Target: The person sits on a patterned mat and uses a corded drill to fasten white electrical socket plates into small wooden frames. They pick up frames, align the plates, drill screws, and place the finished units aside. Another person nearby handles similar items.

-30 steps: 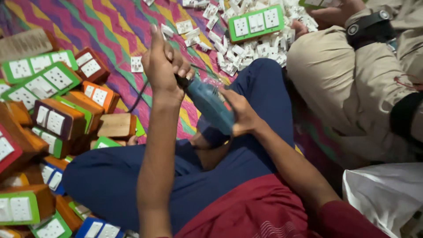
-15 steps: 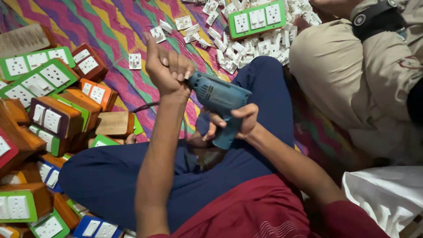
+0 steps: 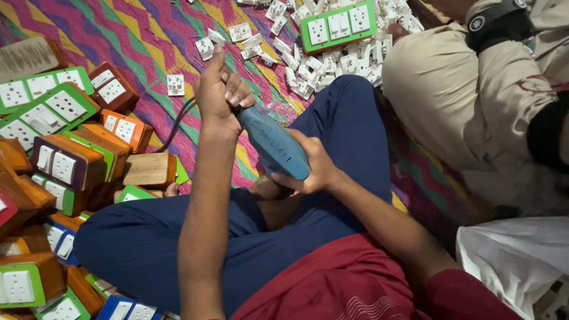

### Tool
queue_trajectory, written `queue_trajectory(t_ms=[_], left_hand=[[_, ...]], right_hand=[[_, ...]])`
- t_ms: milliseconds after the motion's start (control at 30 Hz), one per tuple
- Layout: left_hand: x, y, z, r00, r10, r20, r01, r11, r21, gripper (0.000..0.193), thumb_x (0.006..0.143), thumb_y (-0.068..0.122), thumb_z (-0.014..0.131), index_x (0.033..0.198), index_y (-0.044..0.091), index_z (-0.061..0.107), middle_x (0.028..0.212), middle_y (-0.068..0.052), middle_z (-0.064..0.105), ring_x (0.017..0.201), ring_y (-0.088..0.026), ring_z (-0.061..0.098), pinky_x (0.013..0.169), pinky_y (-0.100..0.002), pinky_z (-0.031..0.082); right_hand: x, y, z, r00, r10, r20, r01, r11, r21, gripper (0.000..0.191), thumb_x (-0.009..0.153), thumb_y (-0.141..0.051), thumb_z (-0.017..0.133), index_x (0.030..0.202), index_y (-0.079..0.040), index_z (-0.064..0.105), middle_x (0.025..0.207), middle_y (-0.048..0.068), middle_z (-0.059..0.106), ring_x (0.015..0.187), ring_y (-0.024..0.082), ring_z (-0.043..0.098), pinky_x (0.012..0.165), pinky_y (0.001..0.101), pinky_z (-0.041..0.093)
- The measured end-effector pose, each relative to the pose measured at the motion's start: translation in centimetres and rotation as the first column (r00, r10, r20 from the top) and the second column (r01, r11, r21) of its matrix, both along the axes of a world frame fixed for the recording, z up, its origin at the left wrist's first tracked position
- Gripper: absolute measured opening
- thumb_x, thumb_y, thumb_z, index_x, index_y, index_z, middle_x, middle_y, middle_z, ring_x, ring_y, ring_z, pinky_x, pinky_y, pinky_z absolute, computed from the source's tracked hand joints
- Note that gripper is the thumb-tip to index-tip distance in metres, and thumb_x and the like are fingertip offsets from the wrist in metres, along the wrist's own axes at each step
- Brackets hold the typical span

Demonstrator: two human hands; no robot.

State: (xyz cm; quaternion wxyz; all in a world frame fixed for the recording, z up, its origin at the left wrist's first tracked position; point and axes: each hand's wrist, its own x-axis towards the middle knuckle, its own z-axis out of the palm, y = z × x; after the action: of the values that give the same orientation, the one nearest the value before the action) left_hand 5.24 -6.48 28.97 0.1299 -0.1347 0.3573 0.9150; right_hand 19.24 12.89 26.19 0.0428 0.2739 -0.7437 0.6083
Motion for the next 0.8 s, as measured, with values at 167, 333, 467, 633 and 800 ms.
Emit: queue_trajectory(t_ms=[167, 333, 467, 633, 800], left_hand=[[1.0, 0.1, 1.8, 0.999, 0.016, -0.046, -0.022, 0.993, -0.115, 0.047, 0.097, 0.041, 0.071, 0.068, 0.016, 0.044, 0.047, 0.003, 0.033, 0.037, -0.011, 0.036, 0.038, -0.032, 0.034], [1.8, 0.3, 4.4, 0.994, -0.014, -0.112, -0.008, 0.98, -0.199, 0.047, 0.098, 0.038, 0.07, 0.068, 0.013, 0.044, 0.047, 0.001, 0.036, 0.036, -0.013, 0.04, 0.036, -0.034, 0.039], [3.5, 0.4, 7.6, 0.976, -0.017, -0.218, -0.038, 0.969, -0.246, 0.047, 0.101, 0.036, 0.066, 0.067, 0.012, 0.044, 0.046, -0.001, 0.039, 0.035, -0.014, 0.042, 0.034, -0.034, 0.039], [6.4, 1.5, 10.3, 0.867, 0.001, -0.498, -0.255, 0.859, -0.443, 0.052, 0.11, 0.031, 0.059, 0.065, 0.012, 0.043, 0.049, -0.003, 0.043, 0.037, -0.014, 0.046, 0.036, -0.031, 0.038], [6.0, 1.5, 10.7, 0.893, 0.007, -0.449, -0.089, 0.983, -0.163, 0.05, 0.107, 0.03, 0.059, 0.063, 0.011, 0.043, 0.046, -0.004, 0.04, 0.033, -0.014, 0.042, 0.031, -0.033, 0.034]], right_hand=[[0.0, -0.2, -0.2, 0.996, 0.0, -0.085, 0.002, 1.0, 0.029, 0.079, 0.079, -0.024, 0.085, 0.141, 0.008, 0.048, 0.108, 0.016, 0.075, 0.094, 0.026, 0.08, 0.086, 0.034, 0.062], [0.4, -1.1, -0.5, 0.952, -0.06, -0.302, 0.107, 0.984, 0.141, 0.091, 0.072, -0.033, 0.085, 0.14, 0.012, 0.045, 0.118, 0.024, 0.069, 0.105, 0.037, 0.075, 0.093, 0.0425, 0.061], [0.1, -0.4, 0.3, 0.925, -0.034, -0.378, 0.101, 0.982, 0.158, 0.102, 0.062, -0.046, 0.086, 0.135, 0.014, 0.048, 0.12, 0.027, 0.067, 0.108, 0.043, 0.072, 0.095, 0.0471, 0.059], [0.0, -0.1, 1.3, 0.726, -0.204, -0.657, 0.483, 0.831, 0.276, 0.079, 0.076, -0.029, 0.09, 0.133, 0.013, 0.055, 0.116, 0.022, 0.068, 0.102, 0.04, 0.072, 0.095, 0.0463, 0.059], [-0.9, -0.5, 1.8, 0.927, 0.058, -0.369, -0.066, 0.998, -0.008, 0.087, 0.082, -0.046, 0.077, 0.137, 0.015, 0.046, 0.123, 0.023, 0.066, 0.108, 0.034, 0.073, 0.097, 0.0382, 0.058]])
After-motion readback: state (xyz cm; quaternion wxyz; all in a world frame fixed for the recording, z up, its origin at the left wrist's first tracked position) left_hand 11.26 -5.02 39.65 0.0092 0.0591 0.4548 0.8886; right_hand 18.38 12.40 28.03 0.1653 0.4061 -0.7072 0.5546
